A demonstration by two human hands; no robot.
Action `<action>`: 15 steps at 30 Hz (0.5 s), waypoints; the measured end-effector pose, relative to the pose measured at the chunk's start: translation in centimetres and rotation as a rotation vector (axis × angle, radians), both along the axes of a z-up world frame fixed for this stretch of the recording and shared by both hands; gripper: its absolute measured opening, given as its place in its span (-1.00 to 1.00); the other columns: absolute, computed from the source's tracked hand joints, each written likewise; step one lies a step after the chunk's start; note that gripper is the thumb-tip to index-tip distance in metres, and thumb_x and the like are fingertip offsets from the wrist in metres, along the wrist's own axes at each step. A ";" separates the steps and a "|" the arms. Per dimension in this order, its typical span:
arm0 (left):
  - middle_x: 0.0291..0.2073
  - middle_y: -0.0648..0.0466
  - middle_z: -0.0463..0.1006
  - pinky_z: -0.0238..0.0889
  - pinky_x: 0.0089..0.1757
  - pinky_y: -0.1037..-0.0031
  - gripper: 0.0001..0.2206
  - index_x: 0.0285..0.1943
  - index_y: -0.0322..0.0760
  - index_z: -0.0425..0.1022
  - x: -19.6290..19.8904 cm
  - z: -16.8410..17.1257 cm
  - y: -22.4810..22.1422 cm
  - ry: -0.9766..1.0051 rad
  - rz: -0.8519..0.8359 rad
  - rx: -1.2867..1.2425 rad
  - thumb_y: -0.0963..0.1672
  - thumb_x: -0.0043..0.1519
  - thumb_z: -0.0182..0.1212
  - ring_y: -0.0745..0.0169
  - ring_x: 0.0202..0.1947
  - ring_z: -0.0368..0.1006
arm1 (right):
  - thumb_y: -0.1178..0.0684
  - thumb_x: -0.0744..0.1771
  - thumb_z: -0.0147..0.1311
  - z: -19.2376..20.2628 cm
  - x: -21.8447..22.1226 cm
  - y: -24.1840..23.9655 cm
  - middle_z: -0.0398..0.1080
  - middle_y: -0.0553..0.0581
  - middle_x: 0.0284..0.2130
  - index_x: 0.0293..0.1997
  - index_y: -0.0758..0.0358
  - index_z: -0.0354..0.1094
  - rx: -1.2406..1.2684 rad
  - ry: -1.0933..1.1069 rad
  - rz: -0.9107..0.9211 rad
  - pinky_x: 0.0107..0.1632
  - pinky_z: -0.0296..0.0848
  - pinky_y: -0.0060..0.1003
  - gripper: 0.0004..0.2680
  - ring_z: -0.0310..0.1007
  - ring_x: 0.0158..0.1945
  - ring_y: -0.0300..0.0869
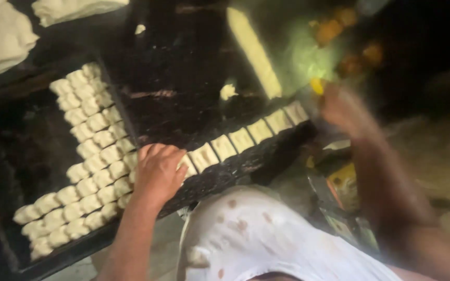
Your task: The recorder is cutting pieces of dough using a scraper, shaping them into small rolls, and placing them into a baking tray in a commercial bakery.
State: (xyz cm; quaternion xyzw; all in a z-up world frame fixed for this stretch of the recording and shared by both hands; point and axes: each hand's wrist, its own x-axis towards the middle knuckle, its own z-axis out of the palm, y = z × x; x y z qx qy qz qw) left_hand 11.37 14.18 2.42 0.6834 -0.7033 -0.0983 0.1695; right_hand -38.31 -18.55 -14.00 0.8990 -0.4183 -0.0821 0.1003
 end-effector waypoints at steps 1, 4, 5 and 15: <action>-0.17 0.08 0.61 0.11 0.13 0.10 -0.73 -0.05 -0.24 0.63 -0.1 0.0 -0.5 -0.004 0.001 -0.005 -0.09 0.09 0.32 0.04 0.02 0.41 | 0.02 0.40 -0.02 4.1 1.8 1.1 0.47 0.27 -0.33 -0.15 0.29 0.43 -0.005 -0.004 0.001 -0.28 0.47 -0.17 -0.84 0.48 -0.30 0.02; -0.17 0.09 0.60 0.09 0.14 0.12 -0.74 -0.06 -0.21 0.64 0.3 0.1 -0.8 -0.022 0.012 0.005 -0.09 0.09 0.32 0.04 0.01 0.41 | -0.18 0.41 0.07 13.1 6.4 1.4 0.49 0.42 -0.35 -0.06 0.38 0.46 0.170 -0.301 -0.262 -0.29 0.47 0.02 -0.68 0.49 -0.35 0.18; -0.17 0.08 0.60 0.08 0.14 0.12 -0.74 -0.06 -0.20 0.64 0.2 0.4 -0.3 -0.021 0.007 0.038 -0.09 0.09 0.33 0.03 0.01 0.41 | -0.19 0.44 0.03 11.9 5.0 1.1 0.51 0.41 -0.30 -0.02 0.34 0.48 0.103 -0.299 -0.274 -0.23 0.48 0.03 -0.68 0.50 -0.29 0.19; -0.28 0.11 0.61 0.07 0.12 0.12 -0.82 -0.21 -0.17 0.66 -0.4 1.1 -0.5 -0.026 -0.034 0.131 -0.11 0.03 0.41 0.04 -0.03 0.39 | -0.25 0.37 0.21 12.9 25.5 0.7 0.18 0.42 0.29 0.43 0.35 0.04 0.499 -0.719 -0.336 0.18 0.25 0.01 -0.41 0.19 0.28 0.17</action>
